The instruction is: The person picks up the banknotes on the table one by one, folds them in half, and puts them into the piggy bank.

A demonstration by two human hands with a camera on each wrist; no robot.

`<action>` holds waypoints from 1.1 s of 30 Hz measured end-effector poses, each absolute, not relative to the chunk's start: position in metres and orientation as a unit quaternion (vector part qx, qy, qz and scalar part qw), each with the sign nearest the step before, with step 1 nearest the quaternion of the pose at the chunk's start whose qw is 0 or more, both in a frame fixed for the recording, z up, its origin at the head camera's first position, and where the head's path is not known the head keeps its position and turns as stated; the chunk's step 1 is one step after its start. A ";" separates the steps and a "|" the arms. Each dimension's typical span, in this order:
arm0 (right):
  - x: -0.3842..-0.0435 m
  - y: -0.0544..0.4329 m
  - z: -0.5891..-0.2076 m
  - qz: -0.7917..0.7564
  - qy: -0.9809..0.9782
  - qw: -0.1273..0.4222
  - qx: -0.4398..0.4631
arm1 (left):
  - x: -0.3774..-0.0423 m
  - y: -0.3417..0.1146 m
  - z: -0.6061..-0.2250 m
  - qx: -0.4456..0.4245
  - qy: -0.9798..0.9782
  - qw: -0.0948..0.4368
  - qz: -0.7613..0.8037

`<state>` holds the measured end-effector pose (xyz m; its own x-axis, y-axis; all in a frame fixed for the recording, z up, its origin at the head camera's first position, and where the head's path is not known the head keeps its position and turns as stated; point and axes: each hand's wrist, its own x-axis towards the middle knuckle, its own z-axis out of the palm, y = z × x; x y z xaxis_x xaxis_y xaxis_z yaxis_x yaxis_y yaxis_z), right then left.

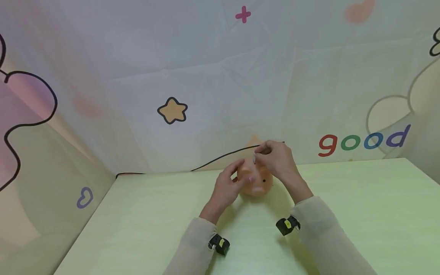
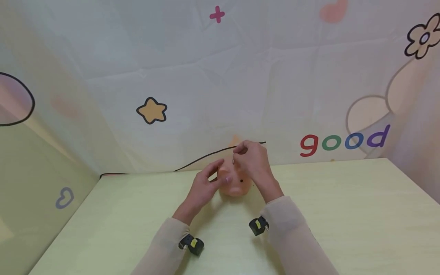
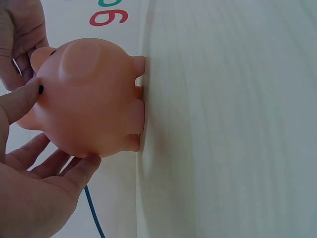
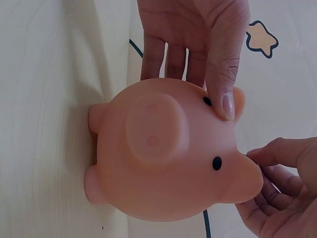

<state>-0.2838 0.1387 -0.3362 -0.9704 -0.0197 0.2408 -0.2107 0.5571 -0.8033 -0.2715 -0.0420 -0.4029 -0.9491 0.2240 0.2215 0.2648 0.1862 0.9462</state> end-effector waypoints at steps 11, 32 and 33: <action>-0.286 0.143 -0.335 0.457 -0.883 0.081 0.077 | -0.273 -0.043 -0.403 -0.165 -0.766 0.013 -0.622; -0.287 0.142 -0.341 0.438 -0.890 0.080 0.101 | -0.272 -0.043 -0.404 -0.167 -0.764 0.013 -0.624; -0.287 0.142 -0.341 0.437 -0.890 0.081 0.100 | -0.272 -0.043 -0.403 -0.167 -0.764 0.013 -0.623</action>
<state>-0.2867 0.1422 -0.3406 -0.9670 -0.1064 0.2313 -0.2481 0.5983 -0.7619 -0.2720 -0.0431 -0.4033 -0.9438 0.2391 0.2282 0.2714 0.1669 0.9479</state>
